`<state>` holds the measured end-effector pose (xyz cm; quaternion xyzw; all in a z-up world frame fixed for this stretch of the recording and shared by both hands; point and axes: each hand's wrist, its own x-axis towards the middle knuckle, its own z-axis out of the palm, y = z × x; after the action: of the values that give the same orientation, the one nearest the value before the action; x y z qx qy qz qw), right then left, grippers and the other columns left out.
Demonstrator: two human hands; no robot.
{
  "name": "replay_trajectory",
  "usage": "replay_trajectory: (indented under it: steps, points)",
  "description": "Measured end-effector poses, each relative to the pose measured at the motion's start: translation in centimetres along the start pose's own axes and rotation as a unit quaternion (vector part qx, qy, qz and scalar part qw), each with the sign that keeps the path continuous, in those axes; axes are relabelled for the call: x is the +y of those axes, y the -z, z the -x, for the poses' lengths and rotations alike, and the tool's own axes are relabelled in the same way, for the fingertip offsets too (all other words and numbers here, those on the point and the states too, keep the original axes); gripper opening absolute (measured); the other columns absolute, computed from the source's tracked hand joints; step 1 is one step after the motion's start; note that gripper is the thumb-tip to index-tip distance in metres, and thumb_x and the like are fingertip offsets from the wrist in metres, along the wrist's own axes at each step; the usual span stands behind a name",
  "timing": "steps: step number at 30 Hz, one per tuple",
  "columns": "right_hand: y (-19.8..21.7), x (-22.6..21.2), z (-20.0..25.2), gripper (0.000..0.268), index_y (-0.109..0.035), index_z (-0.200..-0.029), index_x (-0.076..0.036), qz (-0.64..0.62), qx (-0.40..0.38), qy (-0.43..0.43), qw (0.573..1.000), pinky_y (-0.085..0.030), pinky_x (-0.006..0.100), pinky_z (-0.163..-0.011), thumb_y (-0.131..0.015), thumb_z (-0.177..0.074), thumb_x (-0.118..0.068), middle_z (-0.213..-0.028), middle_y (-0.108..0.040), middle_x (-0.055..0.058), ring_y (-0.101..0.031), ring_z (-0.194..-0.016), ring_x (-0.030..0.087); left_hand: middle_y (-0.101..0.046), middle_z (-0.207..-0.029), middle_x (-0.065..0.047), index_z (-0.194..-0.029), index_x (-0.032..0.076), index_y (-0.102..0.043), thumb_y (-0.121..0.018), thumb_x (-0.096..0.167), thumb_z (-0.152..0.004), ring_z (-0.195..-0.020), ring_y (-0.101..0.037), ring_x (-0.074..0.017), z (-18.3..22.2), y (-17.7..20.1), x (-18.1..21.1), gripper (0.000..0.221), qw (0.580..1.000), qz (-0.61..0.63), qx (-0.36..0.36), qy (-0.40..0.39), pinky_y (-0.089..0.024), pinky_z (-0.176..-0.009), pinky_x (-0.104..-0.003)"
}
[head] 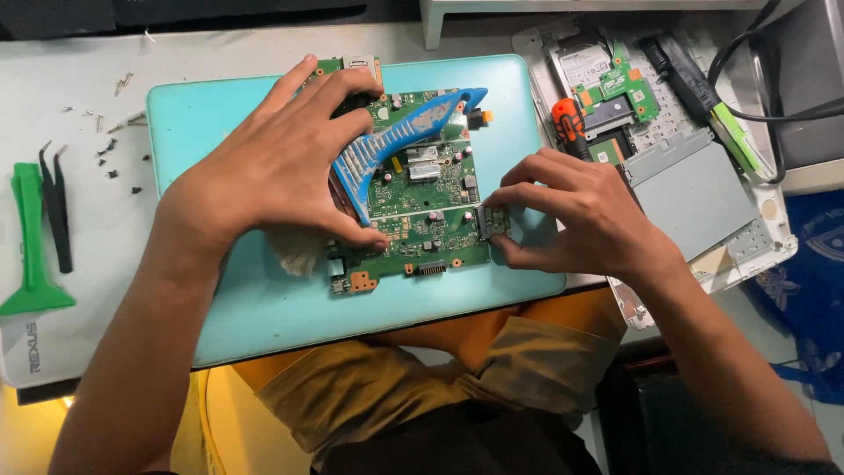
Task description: Cleaning dust from internal laptop components such as the fan, motherboard, and disk drives using a handheld brush.
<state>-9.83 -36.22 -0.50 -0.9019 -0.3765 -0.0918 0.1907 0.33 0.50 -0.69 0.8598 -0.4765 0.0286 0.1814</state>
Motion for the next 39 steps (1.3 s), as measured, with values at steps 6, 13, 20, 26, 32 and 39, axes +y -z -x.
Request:
replay_trajectory:
  steps: [6, 13, 20, 26, 32, 39]
  points:
    - [-0.1, 0.0, 0.1, 0.033, -0.091, -0.113, -0.016, 0.026, -0.006, -0.018, 0.999, -0.06, 0.028, -0.061, -0.103, -0.082, -0.021, -0.106, -0.084, -0.002, -0.072, -0.077, 0.012, -0.049, -0.171, -0.015, -0.114, -0.004, -0.074, -0.104, 0.082, -0.065, -0.166, -0.046, -0.0319, 0.0, 0.2, 0.0, 0.103, 1.0, 0.007, -0.015, 0.004, -0.009, -0.152, -0.054]
    - [0.1, -0.3, 0.2, 0.031, -0.093, -0.112, -0.018, 0.056, -0.001, -0.023, 0.998, -0.055, 0.026, -0.054, -0.104, -0.083, -0.024, -0.105, -0.087, -0.002, -0.073, -0.072, 0.01, -0.049, -0.172, -0.014, -0.113, -0.003, -0.072, -0.104, 0.082, -0.064, -0.164, -0.049, -0.0359, 0.2, 0.0, 0.0, 0.103, 1.0, 0.002, -0.012, 0.013, -0.012, -0.15, -0.056]
    - [0.7, 0.4, -0.2, 0.027, -0.093, -0.111, -0.017, 0.017, -0.042, -0.001, 0.999, -0.052, 0.025, -0.051, -0.103, -0.086, -0.022, -0.104, -0.084, -0.001, -0.069, -0.073, 0.01, -0.05, -0.17, -0.015, -0.111, -0.002, -0.072, -0.105, 0.082, -0.063, -0.163, -0.049, -0.0323, 0.1, -0.4, -0.4, 0.102, 1.0, 0.003, -0.02, 0.008, -0.01, -0.15, -0.06]
    - [1.8, 1.6, -0.4, 0.038, -0.092, -0.12, -0.019, 0.024, -0.077, 0.015, 0.997, -0.057, 0.028, -0.055, -0.102, -0.083, -0.02, -0.116, -0.083, 0.002, -0.072, -0.079, 0.013, -0.049, -0.171, -0.015, -0.112, -0.002, -0.074, -0.106, 0.081, -0.062, -0.164, -0.048, -0.0338, 0.3, -0.5, -0.4, 0.102, 1.0, 0.014, -0.02, 0.006, -0.009, -0.149, -0.061]
    - [4.3, 5.0, 0.3, 0.032, -0.092, -0.122, -0.007, 0.111, -0.018, -0.013, 0.994, -0.052, 0.024, -0.052, -0.106, -0.096, -0.02, -0.11, -0.084, 0.009, -0.067, -0.075, 0.014, -0.051, -0.168, -0.014, -0.113, -0.002, -0.074, -0.104, 0.083, -0.063, -0.159, -0.052, -0.0333, 0.3, -0.4, -0.5, 0.102, 1.0, 0.004, -0.006, 0.007, -0.01, -0.15, -0.059]
    - [6.4, 10.8, -4.2, 0.04, -0.08, -0.153, 0.019, -0.113, 0.141, -0.174, 0.968, -0.051, 0.027, -0.066, -0.092, -0.122, -0.002, -0.114, -0.079, 0.024, -0.065, -0.086, 0.019, -0.058, -0.166, -0.014, -0.145, -0.007, -0.07, -0.099, 0.078, -0.071, -0.15, -0.058, -0.0369, 0.1, -0.1, -1.2, 0.116, 0.998, 0.063, 0.02, -0.02, -0.016, -0.148, -0.059]
